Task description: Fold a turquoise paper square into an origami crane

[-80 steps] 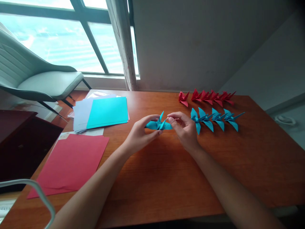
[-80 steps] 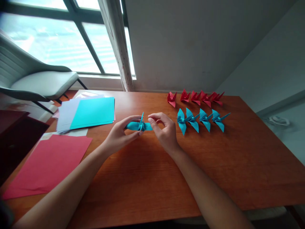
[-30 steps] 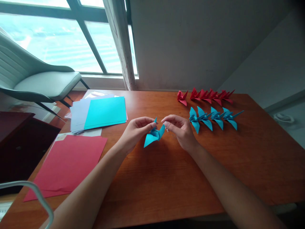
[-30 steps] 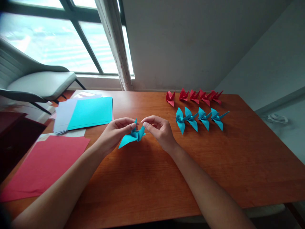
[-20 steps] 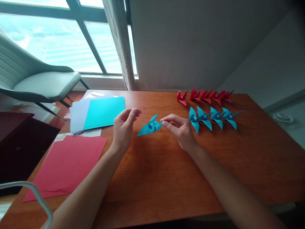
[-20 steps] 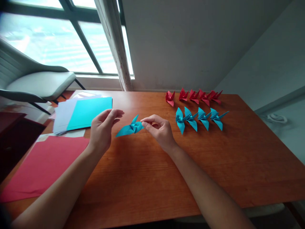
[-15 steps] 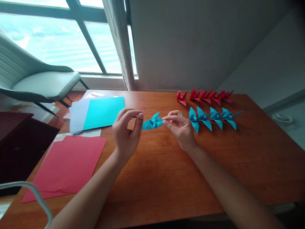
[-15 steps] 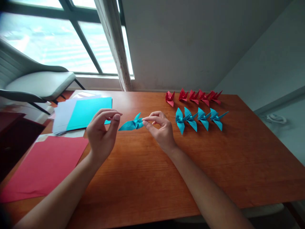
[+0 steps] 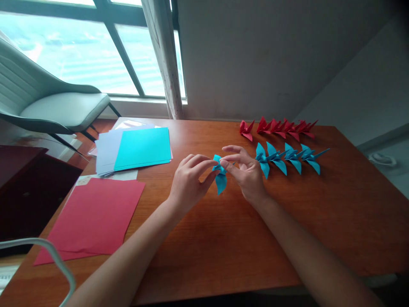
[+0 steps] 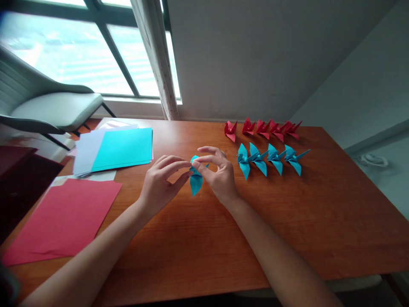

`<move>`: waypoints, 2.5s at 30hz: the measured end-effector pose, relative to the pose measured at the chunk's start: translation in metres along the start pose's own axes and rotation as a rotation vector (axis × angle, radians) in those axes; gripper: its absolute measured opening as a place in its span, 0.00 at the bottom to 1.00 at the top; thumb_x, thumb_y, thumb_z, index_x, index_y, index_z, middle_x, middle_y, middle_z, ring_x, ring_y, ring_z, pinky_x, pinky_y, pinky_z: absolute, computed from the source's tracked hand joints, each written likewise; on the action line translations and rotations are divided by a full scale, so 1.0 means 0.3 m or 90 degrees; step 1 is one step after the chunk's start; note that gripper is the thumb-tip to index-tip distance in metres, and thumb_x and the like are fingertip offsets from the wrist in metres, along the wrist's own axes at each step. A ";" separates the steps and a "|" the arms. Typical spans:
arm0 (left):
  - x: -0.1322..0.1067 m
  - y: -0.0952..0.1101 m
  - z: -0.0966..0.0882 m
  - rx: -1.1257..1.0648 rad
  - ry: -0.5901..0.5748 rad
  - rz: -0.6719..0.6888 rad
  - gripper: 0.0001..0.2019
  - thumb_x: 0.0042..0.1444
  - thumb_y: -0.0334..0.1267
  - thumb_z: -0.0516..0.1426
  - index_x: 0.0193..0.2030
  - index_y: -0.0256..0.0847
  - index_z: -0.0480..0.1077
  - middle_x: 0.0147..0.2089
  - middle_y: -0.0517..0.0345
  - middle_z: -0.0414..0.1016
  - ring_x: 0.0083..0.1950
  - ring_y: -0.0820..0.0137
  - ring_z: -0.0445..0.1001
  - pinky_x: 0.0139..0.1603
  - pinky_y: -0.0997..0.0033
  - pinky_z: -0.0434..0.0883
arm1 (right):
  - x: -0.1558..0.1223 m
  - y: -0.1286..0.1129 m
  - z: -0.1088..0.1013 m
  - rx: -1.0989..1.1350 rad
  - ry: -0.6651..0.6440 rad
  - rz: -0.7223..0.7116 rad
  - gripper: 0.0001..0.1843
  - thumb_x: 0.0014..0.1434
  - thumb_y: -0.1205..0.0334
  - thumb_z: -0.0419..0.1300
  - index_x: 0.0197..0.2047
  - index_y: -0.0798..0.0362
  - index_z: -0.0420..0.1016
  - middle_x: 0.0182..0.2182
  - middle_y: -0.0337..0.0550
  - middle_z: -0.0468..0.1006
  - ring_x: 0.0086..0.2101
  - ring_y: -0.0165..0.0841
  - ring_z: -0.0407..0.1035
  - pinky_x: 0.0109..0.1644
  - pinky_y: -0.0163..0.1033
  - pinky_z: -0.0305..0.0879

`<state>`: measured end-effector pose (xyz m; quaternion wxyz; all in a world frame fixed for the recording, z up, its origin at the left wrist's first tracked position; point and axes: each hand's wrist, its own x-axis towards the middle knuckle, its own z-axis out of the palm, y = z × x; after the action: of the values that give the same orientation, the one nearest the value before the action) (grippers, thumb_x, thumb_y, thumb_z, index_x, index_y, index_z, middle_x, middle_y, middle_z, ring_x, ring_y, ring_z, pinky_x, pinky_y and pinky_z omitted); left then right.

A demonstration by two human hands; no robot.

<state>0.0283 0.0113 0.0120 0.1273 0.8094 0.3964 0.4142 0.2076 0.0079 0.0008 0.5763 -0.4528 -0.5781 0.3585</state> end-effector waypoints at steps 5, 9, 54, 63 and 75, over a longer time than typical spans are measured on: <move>0.002 0.002 0.002 -0.121 -0.030 -0.100 0.06 0.62 0.39 0.60 0.41 0.45 0.79 0.38 0.55 0.80 0.38 0.67 0.74 0.40 0.68 0.70 | 0.001 -0.009 0.009 0.127 -0.034 0.078 0.04 0.54 0.56 0.71 0.33 0.44 0.83 0.44 0.41 0.79 0.48 0.38 0.72 0.53 0.48 0.70; 0.009 0.006 -0.007 -0.211 -0.050 -0.171 0.06 0.60 0.39 0.61 0.38 0.44 0.80 0.35 0.56 0.79 0.33 0.71 0.70 0.35 0.70 0.67 | 0.005 -0.013 0.013 0.158 -0.038 0.085 0.05 0.53 0.55 0.72 0.32 0.44 0.83 0.40 0.40 0.79 0.44 0.36 0.73 0.48 0.45 0.71; 0.009 -0.022 0.008 -0.309 -0.001 -0.172 0.03 0.57 0.34 0.65 0.36 0.40 0.81 0.36 0.55 0.78 0.31 0.75 0.69 0.29 0.75 0.64 | 0.025 0.003 -0.027 0.177 -0.042 0.064 0.09 0.63 0.54 0.63 0.37 0.48 0.82 0.33 0.39 0.76 0.35 0.31 0.66 0.40 0.38 0.62; 0.012 -0.021 -0.003 -0.232 0.021 -0.109 0.03 0.59 0.33 0.63 0.37 0.41 0.81 0.35 0.57 0.78 0.28 0.77 0.67 0.29 0.76 0.65 | 0.021 0.003 -0.041 0.007 -0.016 -0.017 0.10 0.66 0.57 0.59 0.37 0.49 0.81 0.35 0.40 0.77 0.38 0.33 0.70 0.41 0.39 0.64; 0.013 -0.019 -0.007 -0.389 -0.060 -0.242 0.07 0.57 0.39 0.65 0.35 0.37 0.79 0.33 0.55 0.75 0.32 0.72 0.68 0.32 0.72 0.65 | 0.017 -0.004 -0.053 0.132 -0.096 0.055 0.09 0.64 0.54 0.62 0.38 0.47 0.82 0.32 0.38 0.79 0.34 0.31 0.70 0.38 0.38 0.66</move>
<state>0.0250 0.0177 0.0127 0.4561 0.6640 0.3915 0.4448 0.2237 0.0106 0.0048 0.5591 -0.3873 -0.5595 0.4736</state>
